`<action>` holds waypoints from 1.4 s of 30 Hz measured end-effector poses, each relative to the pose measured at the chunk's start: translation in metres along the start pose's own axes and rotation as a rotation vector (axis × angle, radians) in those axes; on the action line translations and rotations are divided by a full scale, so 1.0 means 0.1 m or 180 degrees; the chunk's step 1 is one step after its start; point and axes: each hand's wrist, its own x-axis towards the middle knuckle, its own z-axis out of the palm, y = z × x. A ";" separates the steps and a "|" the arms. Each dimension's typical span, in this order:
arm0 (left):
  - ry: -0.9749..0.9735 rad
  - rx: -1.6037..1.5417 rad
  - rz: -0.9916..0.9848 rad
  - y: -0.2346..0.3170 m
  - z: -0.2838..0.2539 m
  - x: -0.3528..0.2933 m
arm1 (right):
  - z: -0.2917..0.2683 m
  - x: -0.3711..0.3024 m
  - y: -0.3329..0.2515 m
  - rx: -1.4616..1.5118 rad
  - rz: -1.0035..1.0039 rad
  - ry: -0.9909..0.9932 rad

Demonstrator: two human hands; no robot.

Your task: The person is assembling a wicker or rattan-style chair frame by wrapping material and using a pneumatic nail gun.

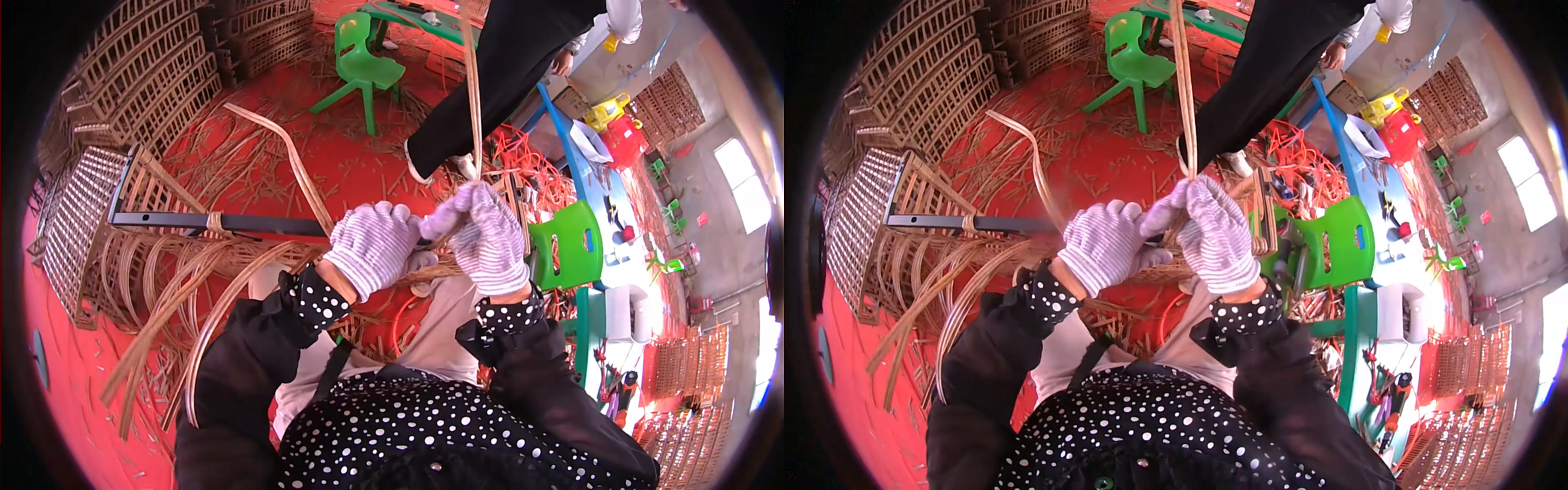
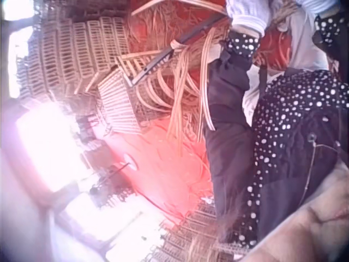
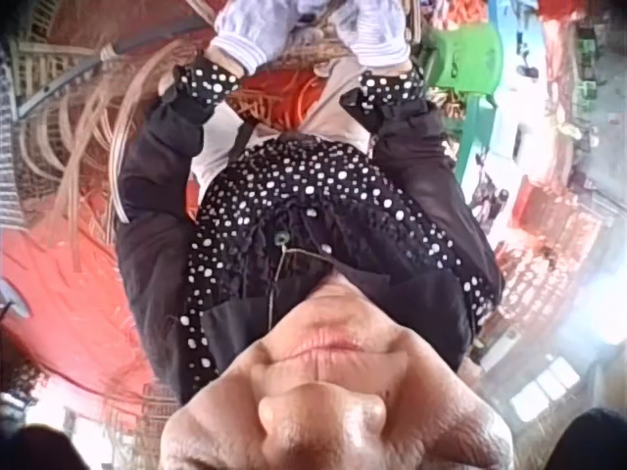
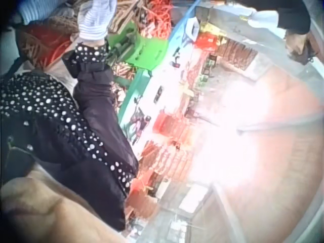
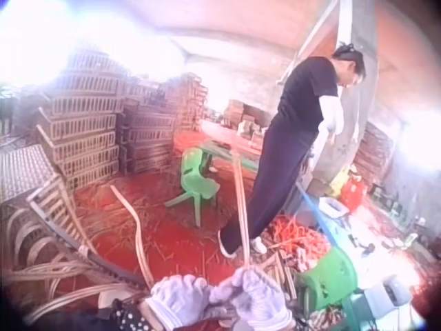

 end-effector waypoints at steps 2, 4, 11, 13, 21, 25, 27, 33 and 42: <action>0.0252 -0.0141 0.0039 0.04 0.00 -0.10 | 0.11 -0.16 -0.05 0.0449 0.0041 -0.0114; 0.0622 -0.0175 0.0115 0.08 0.04 -0.16 | 0.23 -0.32 -0.13 0.0085 0.0121 0.0336; 0.0829 -0.0219 0.0032 0.17 0.04 -0.28 | 0.60 -0.55 -0.37 -0.0062 0.0171 0.1369; 0.0710 -0.0281 -0.0092 0.18 0.01 -0.31 | 0.65 -0.55 -0.39 -0.0218 0.0193 0.1700; 0.0988 -0.0248 0.0035 0.23 0.09 -0.42 | 0.71 -0.36 -0.39 -0.0510 0.0168 0.1462; 0.1325 -0.0349 0.0009 0.23 0.13 -0.45 | 0.74 -0.09 -0.38 -0.0792 0.0276 0.0936; 0.1594 -0.0640 -0.0012 0.24 0.12 -0.47 | 0.65 0.12 -0.32 -0.0821 0.0347 0.0973; 0.0787 -0.0574 0.0144 0.23 -0.03 -0.43 | 0.09 0.73 0.15 -0.1293 0.1403 0.1147; -0.0570 -0.1622 -0.0188 -0.04 -0.24 -0.17 | -0.27 0.51 0.06 -0.6130 -0.1312 -0.0963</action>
